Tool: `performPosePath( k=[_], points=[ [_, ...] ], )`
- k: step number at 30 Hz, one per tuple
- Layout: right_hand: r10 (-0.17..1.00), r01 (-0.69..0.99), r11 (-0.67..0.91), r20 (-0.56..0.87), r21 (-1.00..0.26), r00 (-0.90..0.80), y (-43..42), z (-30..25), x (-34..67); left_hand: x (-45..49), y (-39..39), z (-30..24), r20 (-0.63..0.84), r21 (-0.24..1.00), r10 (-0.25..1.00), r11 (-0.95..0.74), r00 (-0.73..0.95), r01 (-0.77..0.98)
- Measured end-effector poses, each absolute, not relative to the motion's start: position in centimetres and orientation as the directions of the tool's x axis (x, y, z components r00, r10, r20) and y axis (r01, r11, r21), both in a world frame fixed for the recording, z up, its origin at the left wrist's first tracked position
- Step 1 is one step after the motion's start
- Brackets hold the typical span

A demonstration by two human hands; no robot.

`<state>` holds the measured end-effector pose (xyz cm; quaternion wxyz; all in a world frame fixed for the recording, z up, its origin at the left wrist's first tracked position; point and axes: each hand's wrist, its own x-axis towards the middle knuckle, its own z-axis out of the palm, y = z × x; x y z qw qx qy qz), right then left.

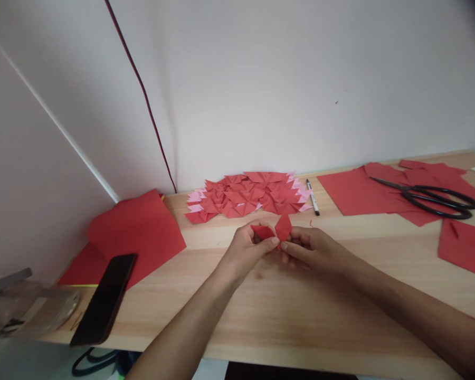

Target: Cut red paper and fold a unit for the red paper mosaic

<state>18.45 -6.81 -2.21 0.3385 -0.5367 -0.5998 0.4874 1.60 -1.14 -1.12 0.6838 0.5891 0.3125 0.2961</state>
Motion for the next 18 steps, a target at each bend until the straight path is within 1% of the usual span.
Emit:
performPosePath(
  k=[3, 6, 7, 11, 15, 18],
  points=[
    [0.970, 0.275, -0.090, -0.147, -0.957, -0.195, -6.7, -2.1, 18.5, 1.1, -1.0, -0.2, -0.092, 0.990, 0.749, 0.137, 0.657, -0.017],
    [0.945, 0.199, -0.156, -0.205, -0.967, -0.255, -6.7, -1.8, 18.5, 0.3, -0.7, 0.8, -0.082, 0.995, 0.614, 0.092, 0.785, 0.032],
    [0.935, 0.184, -0.168, -0.216, -0.968, -0.281, -6.8, -1.7, 18.5, 0.0, -0.6, 1.0, -0.068, 0.998, 0.602, 0.052, 0.795, 0.046],
    [0.925, 0.193, -0.127, -0.187, -0.973, -0.330, -6.9, -1.5, 18.6, -0.3, -0.4, 0.9, -0.022, 0.984, 0.617, -0.128, 0.787, 0.128],
    [0.935, 0.223, -0.080, -0.150, -0.971, -0.320, -6.9, -1.7, 18.6, -0.2, -0.6, 0.9, -0.027, 0.963, 0.624, -0.193, 0.781, 0.188],
    [0.934, 0.241, -0.071, -0.150, -0.968, -0.324, -6.9, -1.9, 18.6, -0.3, -0.7, 1.2, 0.005, 0.938, 0.607, -0.278, 0.795, 0.207]
  ],
)
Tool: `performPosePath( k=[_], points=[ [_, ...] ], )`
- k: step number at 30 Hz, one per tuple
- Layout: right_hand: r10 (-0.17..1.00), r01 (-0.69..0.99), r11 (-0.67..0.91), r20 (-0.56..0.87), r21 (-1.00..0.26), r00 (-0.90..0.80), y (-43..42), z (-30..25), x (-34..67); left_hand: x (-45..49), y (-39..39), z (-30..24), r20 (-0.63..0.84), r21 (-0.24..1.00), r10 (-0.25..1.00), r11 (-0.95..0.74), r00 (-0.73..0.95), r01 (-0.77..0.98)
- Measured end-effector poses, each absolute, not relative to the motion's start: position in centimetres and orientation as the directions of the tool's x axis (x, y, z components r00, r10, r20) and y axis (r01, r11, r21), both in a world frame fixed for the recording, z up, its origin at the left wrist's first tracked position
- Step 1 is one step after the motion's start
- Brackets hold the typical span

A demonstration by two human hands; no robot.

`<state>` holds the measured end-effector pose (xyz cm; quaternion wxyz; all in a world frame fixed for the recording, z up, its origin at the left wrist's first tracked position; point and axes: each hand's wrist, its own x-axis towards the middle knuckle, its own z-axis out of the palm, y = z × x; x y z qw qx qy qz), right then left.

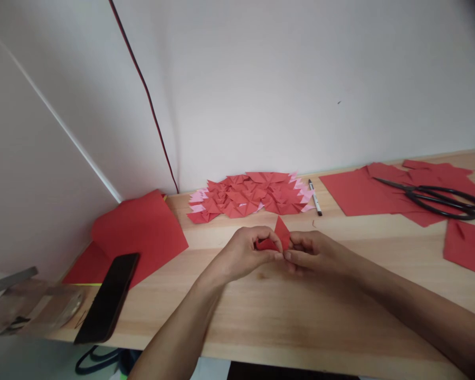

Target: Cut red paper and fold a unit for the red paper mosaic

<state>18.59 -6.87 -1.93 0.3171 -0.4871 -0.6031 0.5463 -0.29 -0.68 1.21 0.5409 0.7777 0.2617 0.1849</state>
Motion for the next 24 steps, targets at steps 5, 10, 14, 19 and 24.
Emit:
performPosePath(
  k=[5, 10, 14, 19, 24],
  points=[
    [0.941, 0.228, -0.065, -0.136, -0.972, -0.311, -6.7, -2.0, 18.7, -0.2, -0.7, 1.1, 0.051, 0.937, 0.617, -0.301, 0.785, 0.176],
    [0.955, 0.297, -0.060, -0.141, -0.953, -0.259, -6.8, -1.8, 18.7, 0.4, -0.7, 0.3, 0.003, 0.986, 0.692, -0.123, 0.722, 0.113],
    [0.959, 0.298, -0.079, -0.155, -0.951, -0.239, -6.9, -1.6, 18.6, 0.8, -1.0, 0.2, -0.023, 0.999, 0.744, -0.002, 0.668, 0.037],
    [0.957, 0.285, -0.085, -0.158, -0.955, -0.245, -6.9, -1.6, 18.6, 0.9, -1.2, 0.0, -0.035, 0.998, 0.780, 0.059, 0.625, -0.019],
    [0.960, 0.283, -0.052, -0.126, -0.958, -0.250, -6.9, -1.6, 18.8, 1.0, -1.2, -0.2, -0.042, 0.997, 0.802, 0.069, 0.596, -0.022]
  ],
)
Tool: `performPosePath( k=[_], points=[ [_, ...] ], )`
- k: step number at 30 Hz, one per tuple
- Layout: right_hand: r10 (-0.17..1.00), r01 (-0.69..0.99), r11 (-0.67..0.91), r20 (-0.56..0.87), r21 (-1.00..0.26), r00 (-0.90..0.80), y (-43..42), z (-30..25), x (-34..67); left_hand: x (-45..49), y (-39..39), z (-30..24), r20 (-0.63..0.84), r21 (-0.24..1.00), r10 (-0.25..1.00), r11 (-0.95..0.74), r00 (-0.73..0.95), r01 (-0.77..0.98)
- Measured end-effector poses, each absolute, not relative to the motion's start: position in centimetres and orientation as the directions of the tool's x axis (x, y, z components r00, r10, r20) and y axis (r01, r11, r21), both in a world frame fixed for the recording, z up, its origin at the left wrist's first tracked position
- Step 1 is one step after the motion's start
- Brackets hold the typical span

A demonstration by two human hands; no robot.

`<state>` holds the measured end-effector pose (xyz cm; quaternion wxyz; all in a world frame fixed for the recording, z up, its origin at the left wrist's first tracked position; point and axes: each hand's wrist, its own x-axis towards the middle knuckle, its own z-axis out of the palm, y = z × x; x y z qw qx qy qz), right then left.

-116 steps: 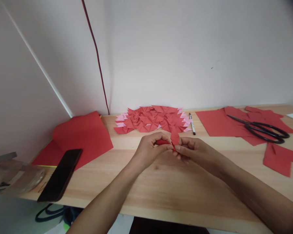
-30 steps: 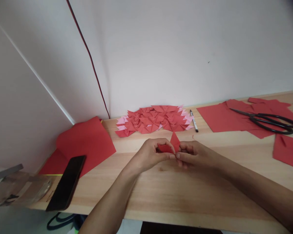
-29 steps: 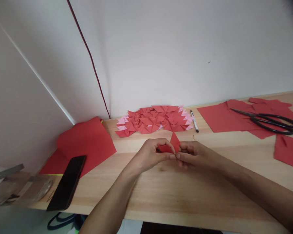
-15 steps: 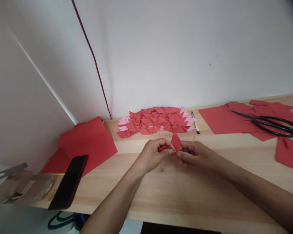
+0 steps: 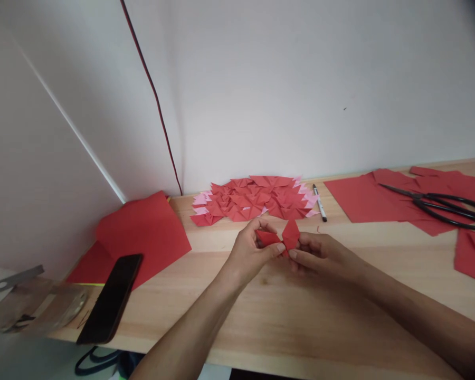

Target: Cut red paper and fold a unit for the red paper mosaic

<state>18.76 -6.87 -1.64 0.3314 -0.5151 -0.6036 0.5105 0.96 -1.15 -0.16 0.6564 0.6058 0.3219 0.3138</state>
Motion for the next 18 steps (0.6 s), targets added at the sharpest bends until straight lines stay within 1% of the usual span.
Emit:
performPosePath(
  k=[4, 7, 10, 13, 16, 18],
  points=[
    [0.960, 0.333, -0.030, -0.120, -0.943, -0.252, -6.91, -1.64, 18.73, 1.00, -1.13, 0.09, -0.094, 0.995, 0.799, 0.101, 0.594, 0.022],
    [0.957, 0.341, -0.042, -0.136, -0.939, -0.256, -6.96, -1.78, 18.68, 1.06, -1.14, 0.12, -0.097, 0.995, 0.809, 0.080, 0.579, 0.055],
    [0.954, 0.349, -0.054, -0.151, -0.936, -0.258, -7.01, -1.94, 18.66, 1.15, -1.15, -0.04, -0.077, 0.997, 0.821, 0.055, 0.566, 0.055],
    [0.954, 0.321, -0.066, -0.153, -0.945, -0.256, -7.01, -1.97, 18.60, 1.26, -1.19, -0.22, -0.049, 0.998, 0.834, 0.022, 0.549, 0.055],
    [0.960, 0.312, -0.103, -0.176, -0.945, -0.218, -6.92, -1.91, 18.44, 1.36, -1.32, -0.36, -0.001, 0.993, 0.862, -0.057, 0.506, 0.100],
    [0.963, 0.314, -0.116, -0.184, -0.942, -0.197, -6.83, -1.86, 18.35, 1.40, -1.40, -0.45, 0.014, 0.991, 0.876, -0.077, 0.482, 0.111]
  ],
)
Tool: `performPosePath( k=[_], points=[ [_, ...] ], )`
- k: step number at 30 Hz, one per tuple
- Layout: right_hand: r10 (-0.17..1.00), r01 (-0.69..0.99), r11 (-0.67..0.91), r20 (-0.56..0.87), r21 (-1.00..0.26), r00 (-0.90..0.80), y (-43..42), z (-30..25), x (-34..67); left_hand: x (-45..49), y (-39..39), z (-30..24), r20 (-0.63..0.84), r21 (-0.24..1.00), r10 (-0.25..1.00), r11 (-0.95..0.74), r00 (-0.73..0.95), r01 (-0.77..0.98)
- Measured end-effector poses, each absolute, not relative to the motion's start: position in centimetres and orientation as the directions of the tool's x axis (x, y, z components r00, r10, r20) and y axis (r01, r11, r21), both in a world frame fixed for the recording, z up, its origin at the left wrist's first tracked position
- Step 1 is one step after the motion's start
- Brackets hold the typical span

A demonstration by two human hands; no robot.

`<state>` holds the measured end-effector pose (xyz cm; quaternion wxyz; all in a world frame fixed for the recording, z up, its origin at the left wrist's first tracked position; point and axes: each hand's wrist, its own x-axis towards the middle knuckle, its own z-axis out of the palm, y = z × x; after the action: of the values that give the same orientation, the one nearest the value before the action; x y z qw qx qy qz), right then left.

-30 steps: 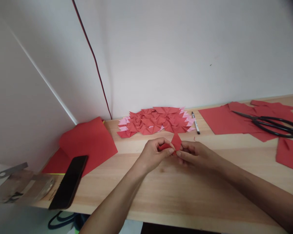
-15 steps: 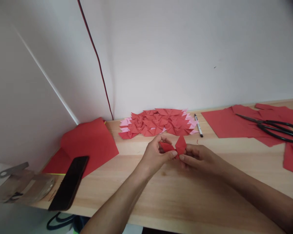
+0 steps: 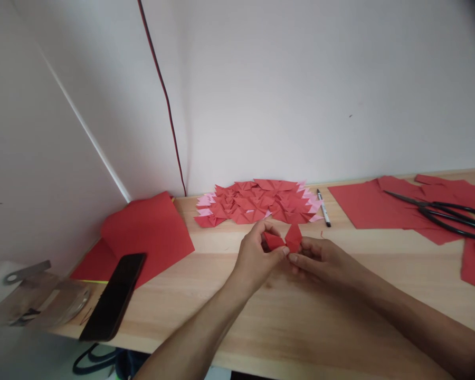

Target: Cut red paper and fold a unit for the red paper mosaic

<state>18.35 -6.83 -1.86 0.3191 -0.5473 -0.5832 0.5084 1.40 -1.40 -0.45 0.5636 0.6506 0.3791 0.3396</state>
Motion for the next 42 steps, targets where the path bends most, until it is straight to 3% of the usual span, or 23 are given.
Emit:
performPosePath(
  k=[7, 20, 26, 30, 36, 42],
  points=[
    [0.982, 0.295, -0.014, -0.069, -0.956, -0.177, -6.6, -1.9, 18.6, 1.5, -1.4, -1.0, -0.075, 0.976, 0.813, 0.180, 0.577, -0.126],
    [0.981, 0.323, 0.037, -0.028, -0.946, -0.194, -6.7, -1.9, 18.4, 1.9, -1.7, -1.7, -0.044, 0.998, 0.890, 0.057, 0.454, -0.014],
    [0.995, 0.273, 0.024, -0.005, -0.962, -0.104, -6.4, -2.2, 18.5, 2.4, -1.8, -2.0, -0.068, 0.972, 0.874, 0.166, 0.481, -0.164],
    [0.991, 0.233, 0.055, 0.024, -0.971, -0.134, -6.4, -2.5, 18.2, 2.8, -1.6, -2.6, -0.093, 0.961, 0.880, 0.202, 0.466, -0.189],
    [0.991, 0.312, 0.095, 0.061, -0.945, -0.117, -6.4, -2.5, 17.6, 3.2, -1.1, -3.3, 0.017, 0.980, 0.918, 0.063, 0.396, -0.189],
    [0.982, 0.434, 0.161, 0.186, -0.887, 0.017, -6.0, -2.9, 17.9, 3.4, -1.4, -2.4, -0.054, 0.931, 0.894, 0.206, 0.444, -0.301]
  ],
)
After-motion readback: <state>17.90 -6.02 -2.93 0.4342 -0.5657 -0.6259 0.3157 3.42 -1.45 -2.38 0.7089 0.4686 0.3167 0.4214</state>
